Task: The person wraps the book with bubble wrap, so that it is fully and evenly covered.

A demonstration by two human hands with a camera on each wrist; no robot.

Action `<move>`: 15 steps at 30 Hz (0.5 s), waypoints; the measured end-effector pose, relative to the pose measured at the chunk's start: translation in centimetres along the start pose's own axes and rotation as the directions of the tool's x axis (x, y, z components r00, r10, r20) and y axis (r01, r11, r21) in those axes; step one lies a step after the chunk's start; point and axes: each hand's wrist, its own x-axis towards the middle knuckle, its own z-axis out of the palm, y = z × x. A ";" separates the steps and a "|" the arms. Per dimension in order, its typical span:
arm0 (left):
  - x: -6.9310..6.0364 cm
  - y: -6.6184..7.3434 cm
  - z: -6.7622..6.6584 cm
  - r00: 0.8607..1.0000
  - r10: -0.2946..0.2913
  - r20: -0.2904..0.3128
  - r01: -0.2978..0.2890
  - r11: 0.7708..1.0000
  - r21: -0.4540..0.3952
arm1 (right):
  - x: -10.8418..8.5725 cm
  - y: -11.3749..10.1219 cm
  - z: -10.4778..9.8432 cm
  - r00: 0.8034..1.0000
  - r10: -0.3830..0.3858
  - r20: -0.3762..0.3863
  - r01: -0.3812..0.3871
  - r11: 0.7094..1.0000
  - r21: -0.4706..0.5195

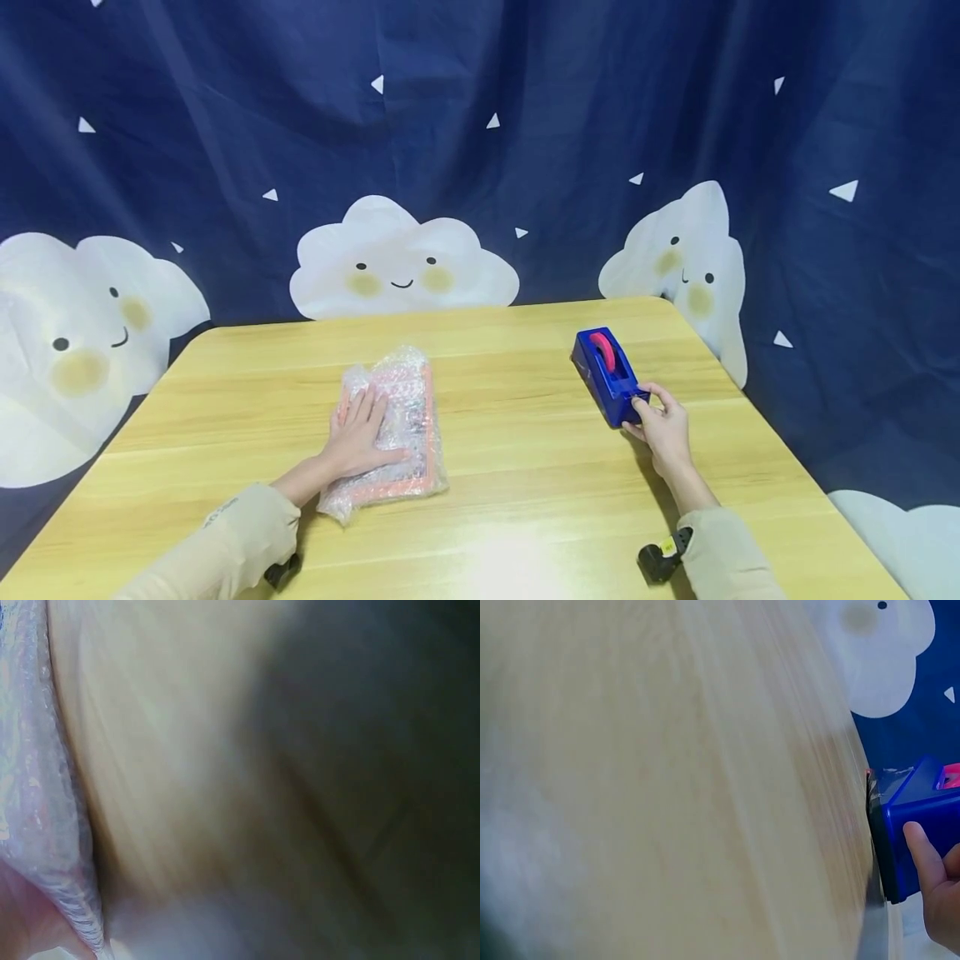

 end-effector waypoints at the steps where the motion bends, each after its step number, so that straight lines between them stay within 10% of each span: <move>1: 0.0 0.0 0.0 1.000 0.001 0.002 -0.001 1.000 0.000 | 0.0 0.0 0.0 1.000 0.002 -0.002 -0.002 1.000 0.000; 15: -0.1 0.1 -0.1 1.000 0.016 -0.019 -0.016 1.000 -0.015 | 0.0 0.6 -1.2 0.991 -0.053 0.120 0.060 0.997 -0.057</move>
